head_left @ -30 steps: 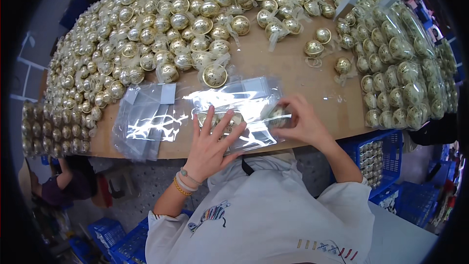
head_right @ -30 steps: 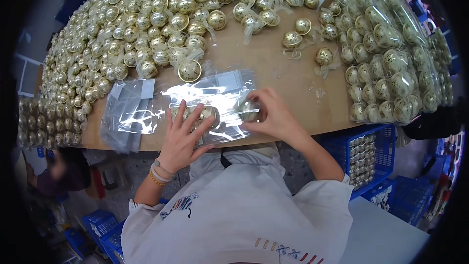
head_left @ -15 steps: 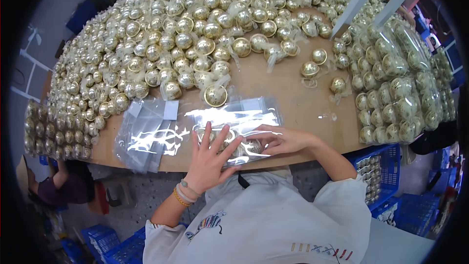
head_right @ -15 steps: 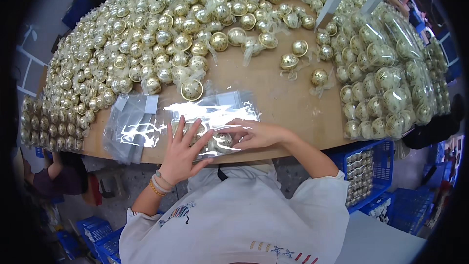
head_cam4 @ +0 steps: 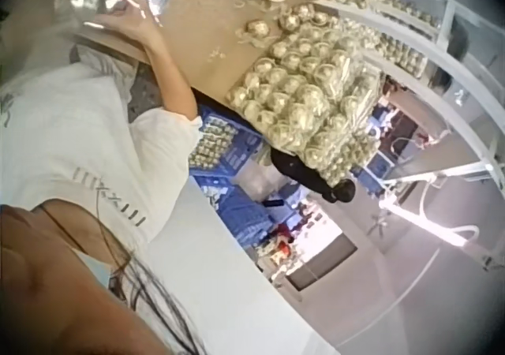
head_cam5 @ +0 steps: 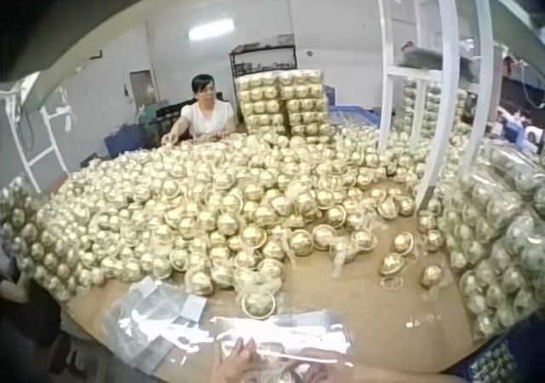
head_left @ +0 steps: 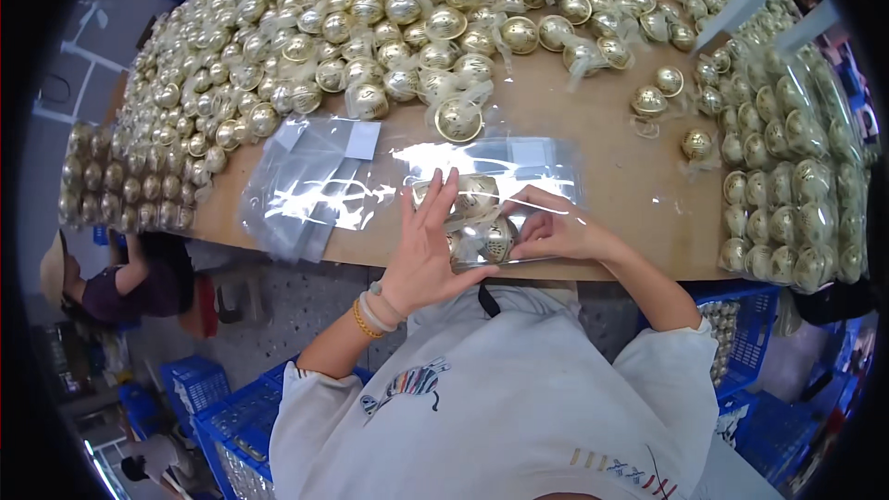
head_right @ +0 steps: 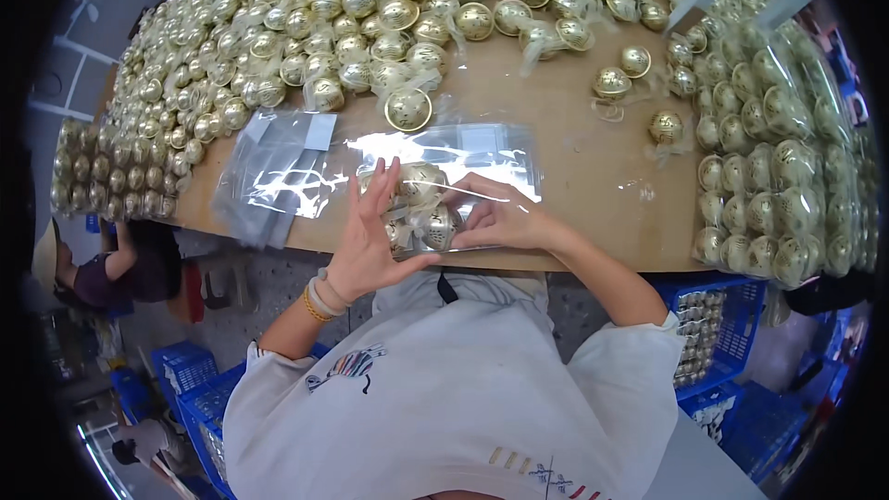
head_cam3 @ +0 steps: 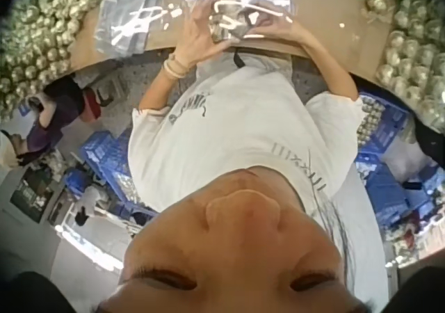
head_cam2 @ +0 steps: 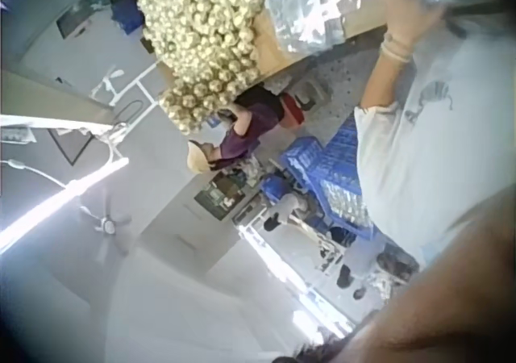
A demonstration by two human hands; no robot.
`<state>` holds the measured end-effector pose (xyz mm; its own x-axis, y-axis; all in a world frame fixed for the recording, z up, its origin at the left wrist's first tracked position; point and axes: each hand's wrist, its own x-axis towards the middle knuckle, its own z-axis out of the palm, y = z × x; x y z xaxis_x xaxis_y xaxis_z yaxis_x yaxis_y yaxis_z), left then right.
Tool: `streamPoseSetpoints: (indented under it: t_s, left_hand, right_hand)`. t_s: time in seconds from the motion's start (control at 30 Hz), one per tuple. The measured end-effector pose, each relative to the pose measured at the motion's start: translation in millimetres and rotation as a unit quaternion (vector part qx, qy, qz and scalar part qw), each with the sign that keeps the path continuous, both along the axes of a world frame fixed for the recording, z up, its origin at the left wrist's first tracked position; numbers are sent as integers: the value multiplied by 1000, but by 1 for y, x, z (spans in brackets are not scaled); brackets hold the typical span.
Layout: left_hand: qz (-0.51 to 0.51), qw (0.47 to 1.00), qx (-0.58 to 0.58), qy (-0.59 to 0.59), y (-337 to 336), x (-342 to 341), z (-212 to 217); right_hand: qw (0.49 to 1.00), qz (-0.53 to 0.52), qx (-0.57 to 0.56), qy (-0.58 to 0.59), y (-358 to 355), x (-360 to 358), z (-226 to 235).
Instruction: Manually picking up gold ornaments from a pile and placing them into clear plastic bags before sealing them.
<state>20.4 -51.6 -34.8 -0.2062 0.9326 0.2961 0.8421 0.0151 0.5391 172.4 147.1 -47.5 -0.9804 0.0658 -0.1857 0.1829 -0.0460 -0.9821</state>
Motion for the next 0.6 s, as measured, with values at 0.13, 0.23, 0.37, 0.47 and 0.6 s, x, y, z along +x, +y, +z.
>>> streamPoseSetpoints:
  t_s: [0.13,0.23,0.37,0.47,0.6]
  left_hand:
    - [-7,1000,-3,28,4,5,2]
    - [-31,985,-91,141,6,13,18]
    - [-56,973,-165,153,15,6,39]
    - [-79,964,-174,183,16,9,27]
    - [-88,967,-141,190,24,16,28]
  right_hand:
    - [999,-21,-13,-27,-6,0,2]
    - [999,-17,47,15,-19,-10,-26]
    - [976,142,118,113,7,5,-19]
    - [979,25,202,-27,73,42,49]
    - [436,-471,762,-89,211,98,-4]
